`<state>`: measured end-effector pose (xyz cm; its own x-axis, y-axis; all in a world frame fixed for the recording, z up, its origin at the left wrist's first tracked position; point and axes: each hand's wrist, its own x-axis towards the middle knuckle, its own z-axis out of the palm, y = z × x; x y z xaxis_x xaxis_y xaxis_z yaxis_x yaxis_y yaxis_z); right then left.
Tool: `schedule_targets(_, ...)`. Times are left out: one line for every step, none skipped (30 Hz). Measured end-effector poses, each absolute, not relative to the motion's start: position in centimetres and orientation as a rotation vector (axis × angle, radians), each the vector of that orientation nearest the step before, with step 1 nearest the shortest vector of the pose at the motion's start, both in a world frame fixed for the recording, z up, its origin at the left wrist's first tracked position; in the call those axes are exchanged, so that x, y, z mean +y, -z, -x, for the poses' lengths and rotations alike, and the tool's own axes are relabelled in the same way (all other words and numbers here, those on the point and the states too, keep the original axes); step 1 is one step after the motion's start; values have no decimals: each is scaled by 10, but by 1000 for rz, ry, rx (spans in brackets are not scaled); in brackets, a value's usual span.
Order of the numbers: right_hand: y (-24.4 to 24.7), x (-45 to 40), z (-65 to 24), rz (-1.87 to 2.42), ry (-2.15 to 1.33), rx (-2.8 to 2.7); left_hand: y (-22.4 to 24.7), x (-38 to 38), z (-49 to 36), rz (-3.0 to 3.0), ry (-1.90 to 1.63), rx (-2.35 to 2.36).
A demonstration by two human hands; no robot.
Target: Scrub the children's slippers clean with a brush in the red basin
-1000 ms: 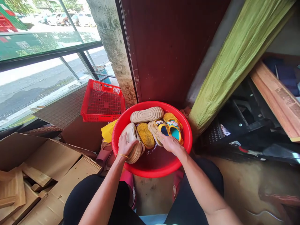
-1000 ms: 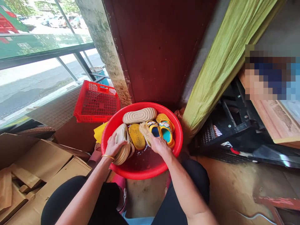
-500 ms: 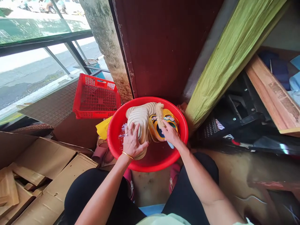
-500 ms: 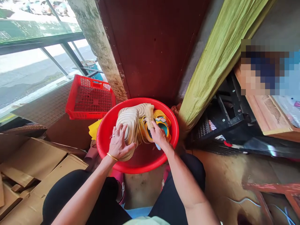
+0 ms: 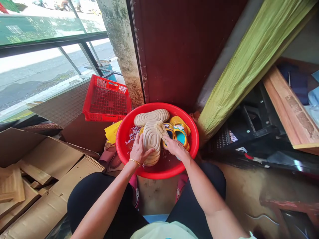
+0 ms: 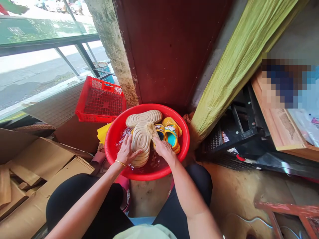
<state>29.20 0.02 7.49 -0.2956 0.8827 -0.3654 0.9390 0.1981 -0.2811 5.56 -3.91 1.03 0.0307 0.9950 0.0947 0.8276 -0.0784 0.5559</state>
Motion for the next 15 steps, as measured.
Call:
schedule_targets(-76, 0, -290, -1795, 714, 2326, -5, -42, -50, -1881, -634, 1874)
schedule_targets(-76, -3, -288, -1802, 723, 2325, -1, -44, -45, -1824, -599, 1858)
schedule_targets(-77, -8, -285, -1800, 722, 2330, 3, -46, -41, -1793, -576, 1826)
schedule_targets(-76, -14, -283, -1797, 710, 2336, 7, -48, -38, -1780, -574, 1792)
schedule_targets(-75, -23, -280, -1790, 691, 2347, 9, -48, -37, -1777, -599, 1765)
schedule_targets(-73, -34, -278, -1782, 670, 2357, 11, -48, -36, -1775, -644, 1751)
schedule_targets(-71, -47, -275, -1768, 650, 2370, 12, -47, -35, -1763, -698, 1742)
schedule_targets(-68, -59, -273, -1752, 626, 2385, 12, -46, -36, -1745, -746, 1725)
schedule_targets(-65, -72, -271, -1727, 601, 2398, 12, -45, -36, -1723, -786, 1699)
schedule_targets(-63, -83, -269, -1702, 570, 2411, 12, -44, -37, -1701, -816, 1667)
schedule_targets(-61, -91, -267, -1678, 538, 2420, 12, -43, -38, -1684, -836, 1636)
schedule_targets(-60, -96, -264, -1669, 503, 2422, 12, -43, -39, -1676, -851, 1611)
schedule_targets(-60, -96, -261, -1673, 470, 2423, 13, -44, -40, -1679, -865, 1598)
schedule_targets(-62, -92, -257, -1696, 440, 2422, 14, -44, -41, -1690, -882, 1600)
schedule_targets(-64, -84, -253, -1735, 420, 2421, 15, -45, -42, -1706, -894, 1612)
